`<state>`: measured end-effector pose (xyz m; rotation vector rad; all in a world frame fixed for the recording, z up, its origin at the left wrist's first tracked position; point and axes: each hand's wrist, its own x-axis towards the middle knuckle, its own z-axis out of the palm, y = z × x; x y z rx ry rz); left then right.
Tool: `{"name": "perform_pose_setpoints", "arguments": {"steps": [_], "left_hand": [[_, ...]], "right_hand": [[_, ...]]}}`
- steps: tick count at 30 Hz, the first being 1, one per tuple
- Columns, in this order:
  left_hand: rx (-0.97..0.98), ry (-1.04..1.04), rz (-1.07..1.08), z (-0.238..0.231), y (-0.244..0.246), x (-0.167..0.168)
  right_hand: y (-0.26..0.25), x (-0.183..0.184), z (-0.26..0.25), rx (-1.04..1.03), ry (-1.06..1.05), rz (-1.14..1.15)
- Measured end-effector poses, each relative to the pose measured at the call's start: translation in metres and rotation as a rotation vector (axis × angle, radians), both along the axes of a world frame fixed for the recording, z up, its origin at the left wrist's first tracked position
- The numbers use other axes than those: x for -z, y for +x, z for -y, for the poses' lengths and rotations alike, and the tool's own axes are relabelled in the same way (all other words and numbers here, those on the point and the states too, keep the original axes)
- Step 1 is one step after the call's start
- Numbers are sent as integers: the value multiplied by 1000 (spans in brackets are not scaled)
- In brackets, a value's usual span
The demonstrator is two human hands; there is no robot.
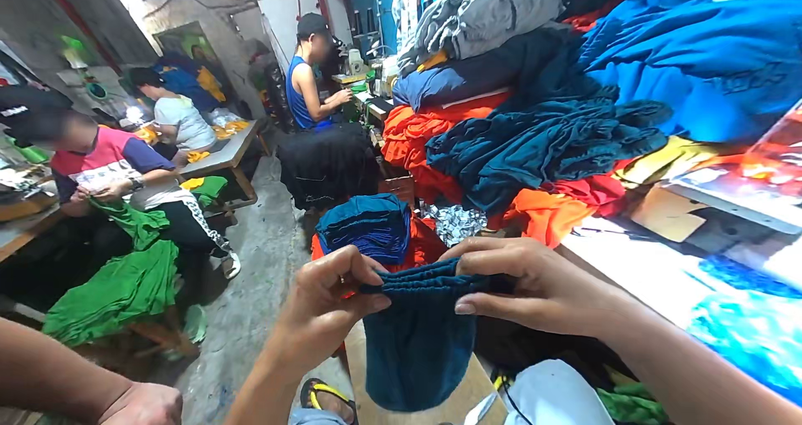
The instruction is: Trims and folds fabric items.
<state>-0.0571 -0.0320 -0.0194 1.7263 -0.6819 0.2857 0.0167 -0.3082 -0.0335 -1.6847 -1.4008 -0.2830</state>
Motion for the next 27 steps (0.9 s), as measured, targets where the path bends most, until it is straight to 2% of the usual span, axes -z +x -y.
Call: {"name": "perform_pose_setpoints", "arguments": {"steps": [3,9,15,20,27], "left_hand": [[31,-59,-15,-1,1,-2],[-13,-112,-114,-1,-3,1],[90,-104,12,0,-5,-2],[49,-39,149,4,-9,-4],[-11,-100,61,6,-10,1]], "right_hand": [[-8,0,-9,-2,118,-76],[-3,13,-9,-36,171,-214],[-3,4,-9,-26,213,103],[-7,6,-10,37,275,95],[-14,8,-17,87,308,-47]]}}
